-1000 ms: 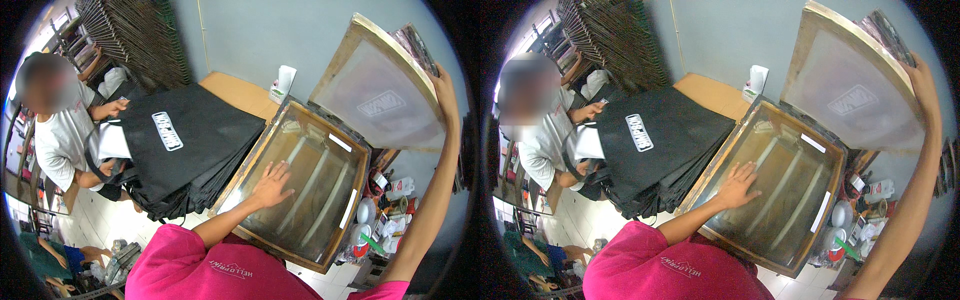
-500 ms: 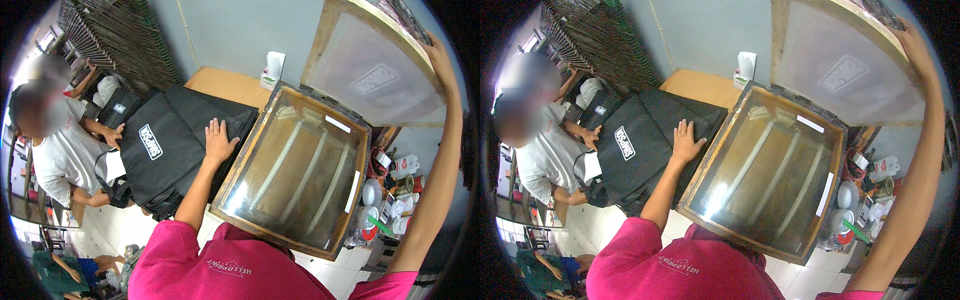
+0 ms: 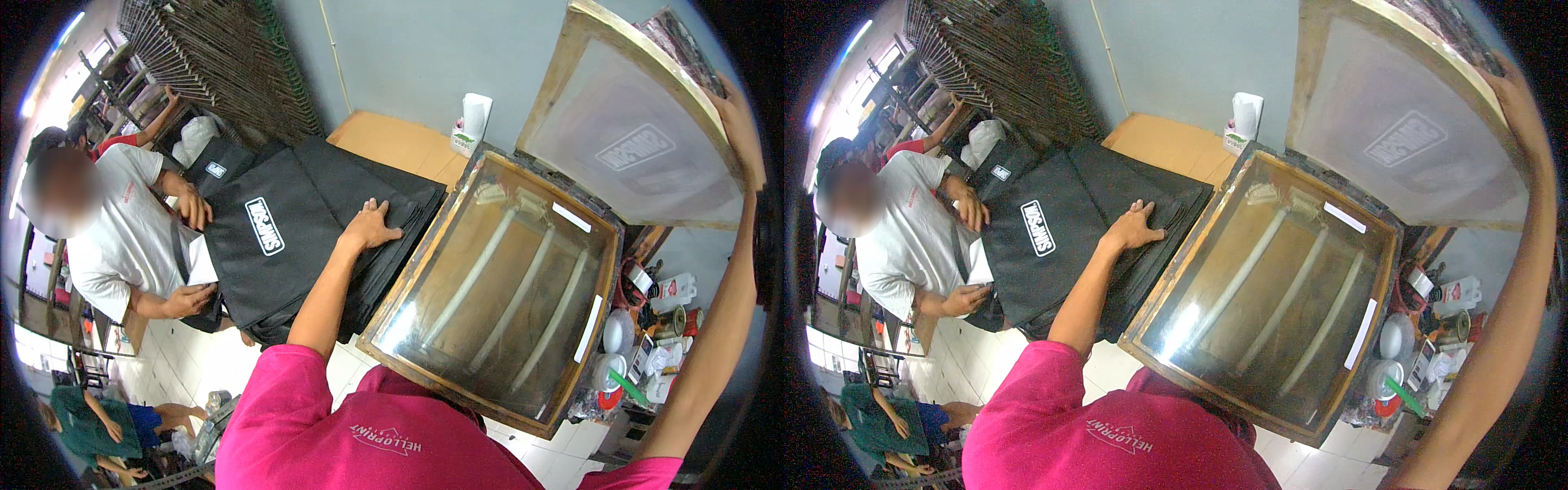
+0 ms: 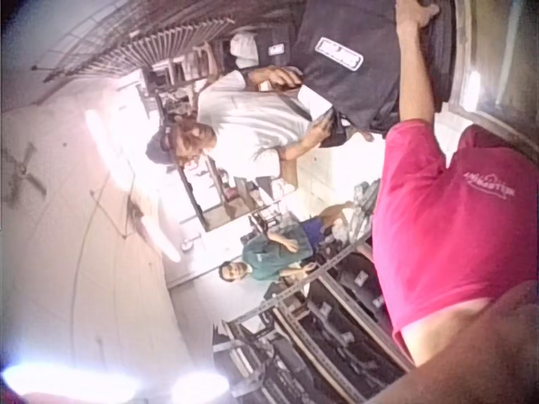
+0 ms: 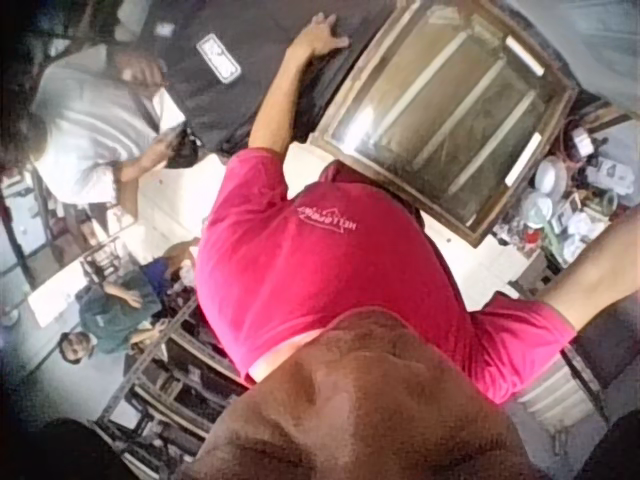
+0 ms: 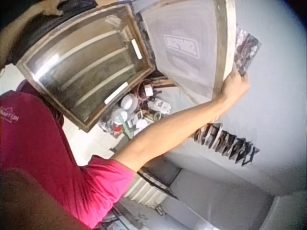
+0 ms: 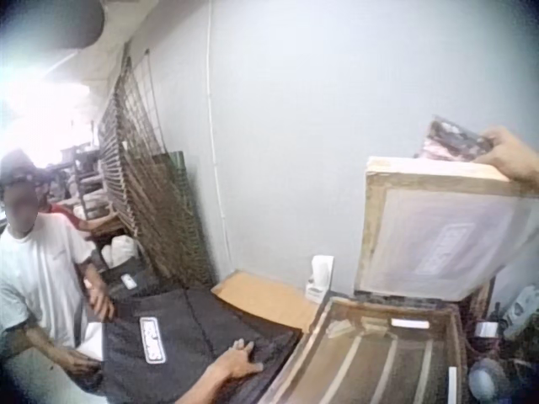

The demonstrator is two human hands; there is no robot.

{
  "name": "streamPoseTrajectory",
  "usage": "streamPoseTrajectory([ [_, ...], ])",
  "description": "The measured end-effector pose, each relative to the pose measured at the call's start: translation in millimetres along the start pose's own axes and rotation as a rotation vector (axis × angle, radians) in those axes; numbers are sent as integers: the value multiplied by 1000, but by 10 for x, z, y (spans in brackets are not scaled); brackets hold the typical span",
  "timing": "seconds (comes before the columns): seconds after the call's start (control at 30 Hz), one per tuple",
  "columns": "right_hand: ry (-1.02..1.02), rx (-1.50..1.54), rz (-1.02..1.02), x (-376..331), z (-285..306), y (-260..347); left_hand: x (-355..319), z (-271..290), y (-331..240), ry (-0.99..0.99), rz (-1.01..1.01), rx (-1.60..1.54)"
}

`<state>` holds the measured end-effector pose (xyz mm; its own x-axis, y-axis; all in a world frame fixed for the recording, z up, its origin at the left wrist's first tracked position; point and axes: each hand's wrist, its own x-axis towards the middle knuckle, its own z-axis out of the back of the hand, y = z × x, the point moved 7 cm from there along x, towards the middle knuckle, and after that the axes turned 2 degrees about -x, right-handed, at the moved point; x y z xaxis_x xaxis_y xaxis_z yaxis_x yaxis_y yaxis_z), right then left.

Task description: The person performs screen printing on black tote bags by placing each bag onto a flat surface, lowering a screen over it, and using a squeegee to spread white ink across the screen's surface.

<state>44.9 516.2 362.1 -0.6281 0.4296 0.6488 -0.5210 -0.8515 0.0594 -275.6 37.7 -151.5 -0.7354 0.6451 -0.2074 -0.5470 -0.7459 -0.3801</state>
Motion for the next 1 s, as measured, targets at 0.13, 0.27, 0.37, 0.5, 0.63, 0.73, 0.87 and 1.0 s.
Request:
streamPoseTrajectory([
  [0.13, 19, 59, 35, 93, -225, -118, -118, 57, 49, -60, 21, -22],
  [0.27, 53, 72, 82, 109, -149, -73, -112, -57, -78, -231, 25, 79],
  [0.37, 99, 129, 77, 17, -66, 85, -227, -91, -175, -468, -55, 184],
  [0.5, 168, 228, 21, -91, -117, 449, -433, 382, 190, -520, 46, -306],
  [0.63, 68, 162, 72, -145, 9, 246, -1194, 679, -1004, -271, -233, -446],
  [0.73, 70, 396, 22, -378, 131, 967, -2064, -132, -1871, -21, -577, -349],
  [0.87, -10, 134, 6, -328, 240, 846, -2561, -1472, -2572, 312, -892, -142],
  [1.0, -34, 189, 91, -461, 208, 881, -2779, -1839, -2999, 320, -1132, -150],
])
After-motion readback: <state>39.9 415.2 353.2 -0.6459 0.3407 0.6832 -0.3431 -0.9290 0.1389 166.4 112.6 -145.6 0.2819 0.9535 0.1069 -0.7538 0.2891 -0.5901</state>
